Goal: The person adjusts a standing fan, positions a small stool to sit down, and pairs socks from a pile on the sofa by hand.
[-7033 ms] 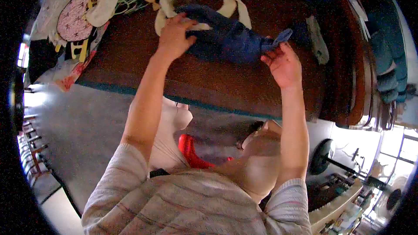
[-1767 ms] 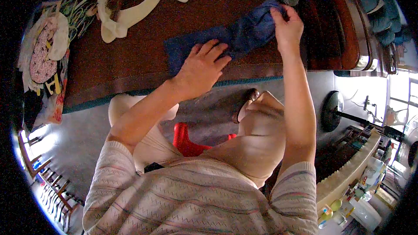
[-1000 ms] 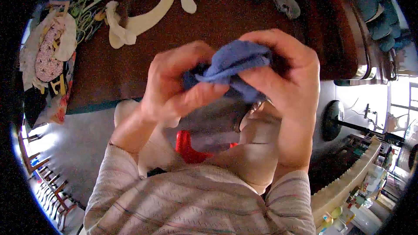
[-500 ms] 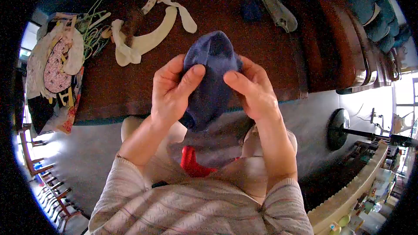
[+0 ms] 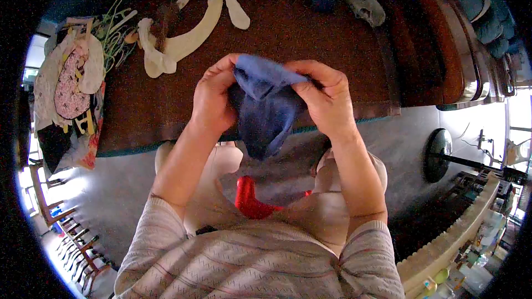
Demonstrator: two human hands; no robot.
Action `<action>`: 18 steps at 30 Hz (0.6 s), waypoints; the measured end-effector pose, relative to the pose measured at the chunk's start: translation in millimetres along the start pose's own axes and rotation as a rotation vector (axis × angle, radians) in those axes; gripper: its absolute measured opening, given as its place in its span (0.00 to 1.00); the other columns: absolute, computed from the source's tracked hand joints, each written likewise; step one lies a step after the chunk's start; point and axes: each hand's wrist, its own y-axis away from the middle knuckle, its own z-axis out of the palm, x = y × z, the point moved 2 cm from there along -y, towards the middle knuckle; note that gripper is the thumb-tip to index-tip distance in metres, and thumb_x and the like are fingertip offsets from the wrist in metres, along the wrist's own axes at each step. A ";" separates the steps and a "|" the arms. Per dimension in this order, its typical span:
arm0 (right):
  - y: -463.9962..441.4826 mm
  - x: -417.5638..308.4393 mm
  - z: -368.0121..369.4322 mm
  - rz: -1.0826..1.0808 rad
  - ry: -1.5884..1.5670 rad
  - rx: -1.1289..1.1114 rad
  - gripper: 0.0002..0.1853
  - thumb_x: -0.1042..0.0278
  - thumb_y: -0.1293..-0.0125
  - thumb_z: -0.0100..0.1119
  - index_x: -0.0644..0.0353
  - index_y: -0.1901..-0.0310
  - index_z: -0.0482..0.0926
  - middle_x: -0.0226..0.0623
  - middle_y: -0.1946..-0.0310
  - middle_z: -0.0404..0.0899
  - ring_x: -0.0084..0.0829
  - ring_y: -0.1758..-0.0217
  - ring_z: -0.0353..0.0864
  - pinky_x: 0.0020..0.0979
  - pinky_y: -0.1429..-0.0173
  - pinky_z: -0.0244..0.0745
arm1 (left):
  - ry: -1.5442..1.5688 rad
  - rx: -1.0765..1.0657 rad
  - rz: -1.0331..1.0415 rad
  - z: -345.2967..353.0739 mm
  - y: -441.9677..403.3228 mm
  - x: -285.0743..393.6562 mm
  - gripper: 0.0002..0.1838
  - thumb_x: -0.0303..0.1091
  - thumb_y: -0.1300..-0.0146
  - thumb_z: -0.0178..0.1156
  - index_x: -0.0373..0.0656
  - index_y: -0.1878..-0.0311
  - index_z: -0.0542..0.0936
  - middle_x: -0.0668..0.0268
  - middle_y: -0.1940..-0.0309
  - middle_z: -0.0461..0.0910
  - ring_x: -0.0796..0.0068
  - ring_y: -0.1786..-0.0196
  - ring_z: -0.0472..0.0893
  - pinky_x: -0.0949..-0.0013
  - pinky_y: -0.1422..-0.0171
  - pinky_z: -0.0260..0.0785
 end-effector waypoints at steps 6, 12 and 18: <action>-7.4 -12.0 -7.4 -0.229 0.480 -0.206 0.17 0.87 0.62 0.41 0.63 0.73 0.79 0.40 0.64 0.77 0.30 0.59 0.75 0.24 0.54 0.67 | -0.192 -0.107 -0.003 -6.0 -1.0 7.3 0.10 0.19 0.50 0.50 0.37 0.64 0.76 0.67 0.65 0.75 0.78 0.62 0.73 0.77 0.56 0.66; -12.3 -5.1 -8.6 0.140 -0.532 -0.089 0.12 0.72 0.42 0.50 0.65 0.56 0.73 0.47 0.57 0.74 0.30 0.52 0.72 0.25 0.48 0.63 | -0.473 -0.139 0.213 5.9 5.5 11.8 0.14 0.17 0.54 0.56 0.39 0.61 0.74 0.70 0.65 0.74 0.82 0.61 0.72 0.78 0.55 0.64; -6.0 9.4 -3.5 0.251 0.111 -0.125 0.12 0.68 0.46 0.61 0.64 0.61 0.75 0.25 0.69 0.75 0.15 0.66 0.70 0.19 0.61 0.68 | -0.596 -0.066 0.354 10.4 8.9 20.9 0.16 0.20 0.50 0.57 0.39 0.56 0.73 0.70 0.62 0.73 0.83 0.60 0.71 0.78 0.54 0.65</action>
